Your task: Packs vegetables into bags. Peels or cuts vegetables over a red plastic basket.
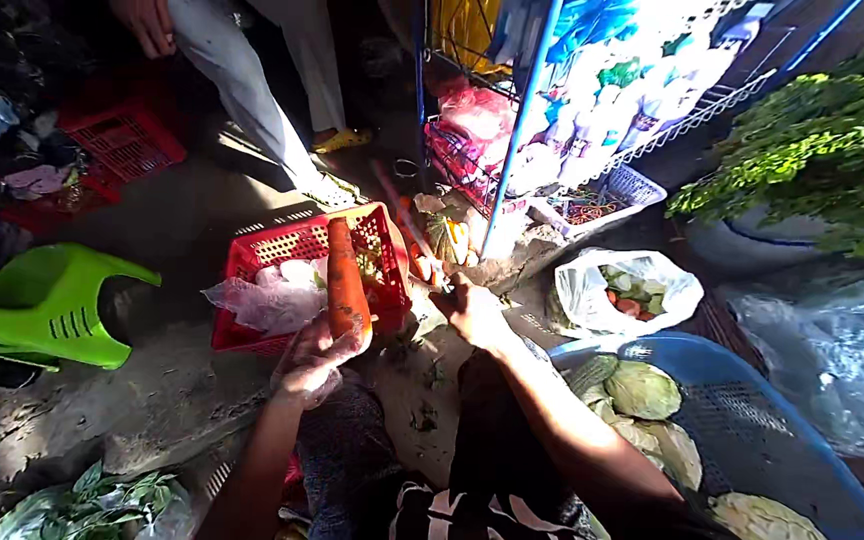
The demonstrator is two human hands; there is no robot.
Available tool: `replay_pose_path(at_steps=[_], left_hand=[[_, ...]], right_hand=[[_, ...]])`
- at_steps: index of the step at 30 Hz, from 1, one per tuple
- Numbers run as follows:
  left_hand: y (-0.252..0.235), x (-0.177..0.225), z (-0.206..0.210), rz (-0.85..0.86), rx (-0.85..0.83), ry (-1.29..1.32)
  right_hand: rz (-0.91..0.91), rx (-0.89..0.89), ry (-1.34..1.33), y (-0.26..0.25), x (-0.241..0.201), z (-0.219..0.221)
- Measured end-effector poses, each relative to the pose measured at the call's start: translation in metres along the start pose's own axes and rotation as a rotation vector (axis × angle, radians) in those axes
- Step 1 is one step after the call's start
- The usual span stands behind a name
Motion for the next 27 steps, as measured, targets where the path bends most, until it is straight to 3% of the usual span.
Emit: replay_pose_path(at_steps=[5, 9, 14, 19, 23, 27], left_hand=[[0.067, 0.028, -0.066, 0.217, 0.154, 0.11], [0.115, 0.038, -0.097, 0.403, 0.248, 0.188], [0.166, 0.047, -0.123, 0.565, 0.283, 0.353], [0.155, 0.041, -0.09, 0.492, -0.283, 0.987], [0.137, 0.032, -0.06, 0.413, -0.375, 1.114], [0.112, 0.019, -0.048, 0.349, -0.377, 1.06]], right_hand=[[-0.055, -0.472, 0.266, -0.031, -0.049, 0.148], [-0.098, -0.553, 0.404, -0.038, -0.053, 0.216], [-0.006, -0.533, 0.536, -0.033, -0.043, 0.208], [-0.016, -0.456, 0.53, -0.024, -0.019, 0.174], [0.006, -0.476, 0.485, -0.004, 0.006, 0.144], [0.043, -0.475, 0.392, -0.004, 0.025, 0.129]])
Point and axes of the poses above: each hand's wrist, its own y-axis away from the middle knuckle, its own z-axis out of the palm, x = y × z, the point moved 10 cm from there along -y, towards the middle knuckle, and after that the axes turned 11 degrees about -z, right-handed, at the moved point
